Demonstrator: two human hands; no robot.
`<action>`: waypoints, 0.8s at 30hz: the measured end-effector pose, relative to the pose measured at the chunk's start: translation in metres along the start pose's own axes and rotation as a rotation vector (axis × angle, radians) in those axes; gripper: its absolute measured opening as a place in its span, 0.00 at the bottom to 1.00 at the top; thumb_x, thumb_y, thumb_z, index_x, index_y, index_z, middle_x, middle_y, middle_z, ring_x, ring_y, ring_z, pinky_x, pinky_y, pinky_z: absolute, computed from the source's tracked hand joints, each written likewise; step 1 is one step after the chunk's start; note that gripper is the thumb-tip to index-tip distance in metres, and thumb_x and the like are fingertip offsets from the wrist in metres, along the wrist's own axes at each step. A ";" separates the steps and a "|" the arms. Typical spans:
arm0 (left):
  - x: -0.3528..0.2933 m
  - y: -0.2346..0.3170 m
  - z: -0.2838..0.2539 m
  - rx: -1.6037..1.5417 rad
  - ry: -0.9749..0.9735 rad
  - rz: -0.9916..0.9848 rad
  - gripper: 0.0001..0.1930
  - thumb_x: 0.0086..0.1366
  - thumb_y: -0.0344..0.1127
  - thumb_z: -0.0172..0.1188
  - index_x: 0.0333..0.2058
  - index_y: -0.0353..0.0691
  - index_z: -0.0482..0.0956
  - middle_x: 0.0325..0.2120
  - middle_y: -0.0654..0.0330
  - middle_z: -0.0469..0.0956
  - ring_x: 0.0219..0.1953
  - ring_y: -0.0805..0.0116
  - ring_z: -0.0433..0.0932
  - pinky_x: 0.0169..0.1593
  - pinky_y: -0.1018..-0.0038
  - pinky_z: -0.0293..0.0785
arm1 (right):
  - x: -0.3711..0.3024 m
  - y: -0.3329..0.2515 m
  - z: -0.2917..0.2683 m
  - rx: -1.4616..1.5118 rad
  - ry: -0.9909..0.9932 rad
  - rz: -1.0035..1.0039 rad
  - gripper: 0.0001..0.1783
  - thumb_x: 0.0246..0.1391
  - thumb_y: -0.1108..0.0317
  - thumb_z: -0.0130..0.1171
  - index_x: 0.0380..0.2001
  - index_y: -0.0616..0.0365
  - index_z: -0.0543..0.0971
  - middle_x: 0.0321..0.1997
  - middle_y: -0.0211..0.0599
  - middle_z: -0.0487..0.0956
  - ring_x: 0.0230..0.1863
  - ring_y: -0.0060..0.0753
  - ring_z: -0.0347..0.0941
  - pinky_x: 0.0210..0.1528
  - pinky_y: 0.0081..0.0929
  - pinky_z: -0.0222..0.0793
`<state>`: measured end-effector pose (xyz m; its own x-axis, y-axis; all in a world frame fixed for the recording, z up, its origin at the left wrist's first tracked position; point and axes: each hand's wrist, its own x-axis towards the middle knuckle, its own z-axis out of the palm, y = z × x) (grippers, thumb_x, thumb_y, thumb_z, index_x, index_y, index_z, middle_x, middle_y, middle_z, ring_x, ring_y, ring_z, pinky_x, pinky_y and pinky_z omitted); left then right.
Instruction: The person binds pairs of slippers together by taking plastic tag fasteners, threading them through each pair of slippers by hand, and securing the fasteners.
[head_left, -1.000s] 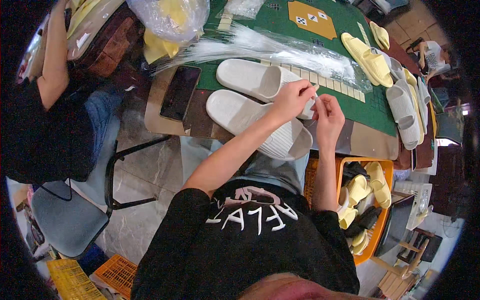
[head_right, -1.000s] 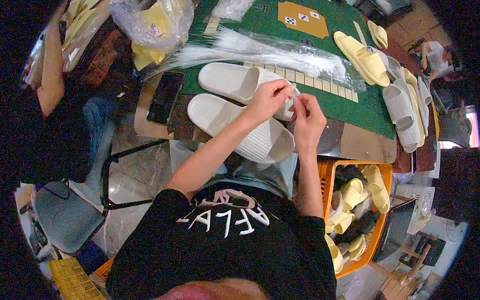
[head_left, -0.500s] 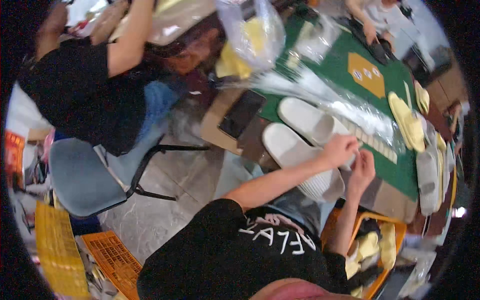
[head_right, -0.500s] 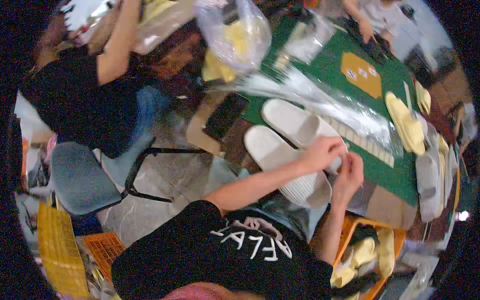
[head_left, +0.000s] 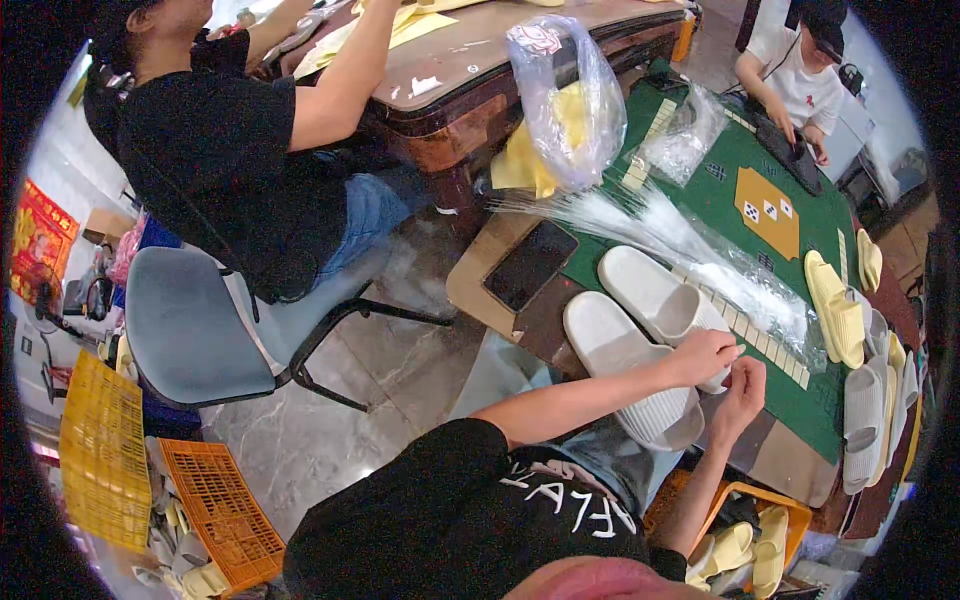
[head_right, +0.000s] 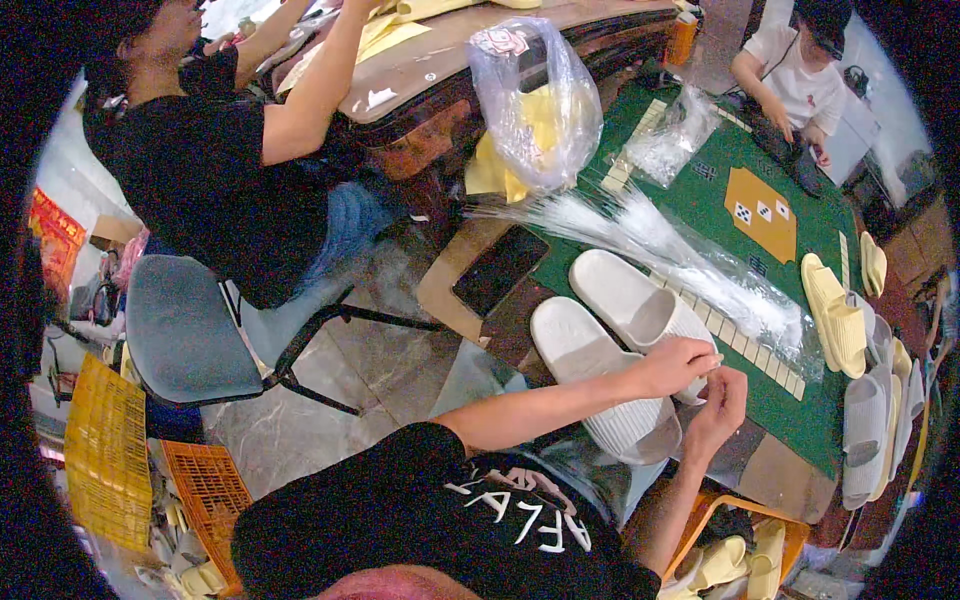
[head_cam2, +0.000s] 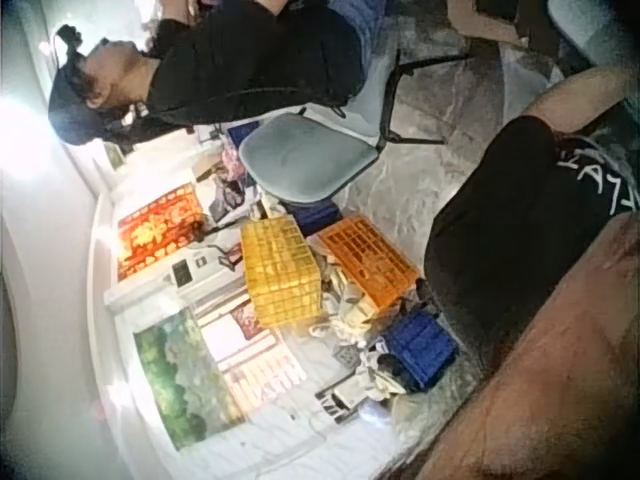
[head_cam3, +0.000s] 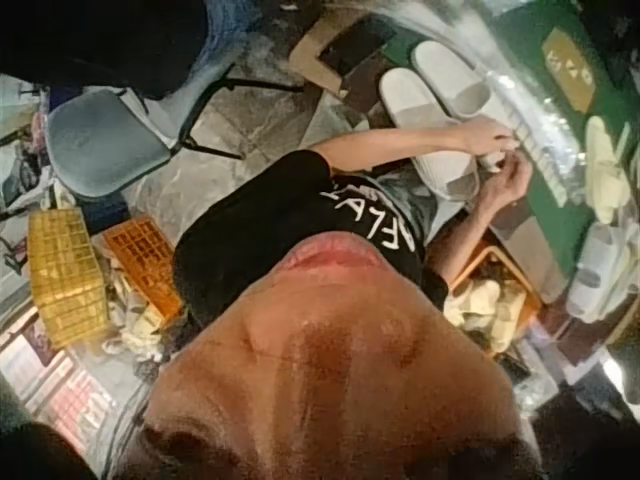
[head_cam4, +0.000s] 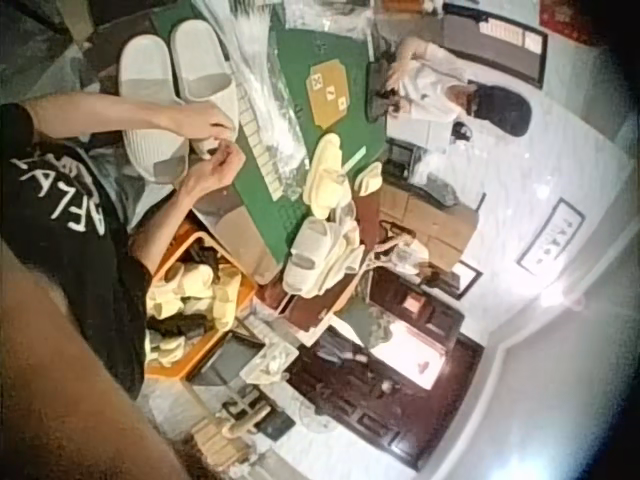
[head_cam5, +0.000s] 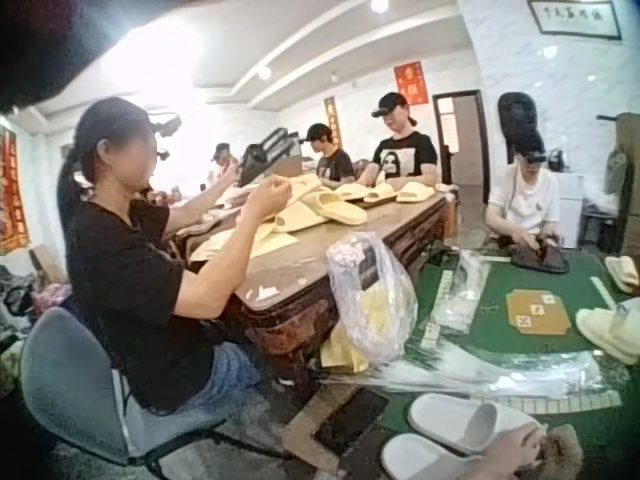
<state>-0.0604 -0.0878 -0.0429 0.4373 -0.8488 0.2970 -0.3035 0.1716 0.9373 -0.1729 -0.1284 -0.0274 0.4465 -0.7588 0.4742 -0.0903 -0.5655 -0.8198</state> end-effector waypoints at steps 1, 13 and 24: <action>0.000 0.002 -0.001 -0.001 -0.001 -0.002 0.15 0.61 0.41 0.50 0.23 0.34 0.71 0.20 0.48 0.72 0.25 0.50 0.72 0.29 0.63 0.66 | 0.000 0.001 0.000 -0.001 -0.008 -0.027 0.02 0.53 0.77 0.50 0.27 0.63 0.70 0.24 0.29 0.68 0.22 0.20 0.61 0.23 0.18 0.57; 0.004 0.001 -0.003 -0.354 -0.146 -0.212 0.18 0.65 0.42 0.46 0.20 0.38 0.68 0.12 0.67 0.63 0.13 0.80 0.62 0.16 0.77 0.57 | -0.001 0.003 0.001 0.131 0.006 0.139 0.04 0.52 0.73 0.53 0.27 0.63 0.72 0.22 0.27 0.70 0.22 0.17 0.62 0.25 0.16 0.58; 0.003 -0.009 0.006 -0.213 -0.143 -0.114 0.16 0.64 0.40 0.46 0.22 0.34 0.69 0.14 0.62 0.67 0.17 0.73 0.65 0.21 0.72 0.62 | -0.005 0.002 0.003 0.055 0.109 0.117 0.04 0.52 0.73 0.54 0.27 0.63 0.72 0.22 0.27 0.70 0.22 0.16 0.62 0.24 0.16 0.58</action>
<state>-0.0608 -0.0951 -0.0513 0.3296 -0.9282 0.1726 -0.0677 0.1591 0.9849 -0.1724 -0.1244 -0.0322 0.3365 -0.8505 0.4042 -0.0856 -0.4551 -0.8863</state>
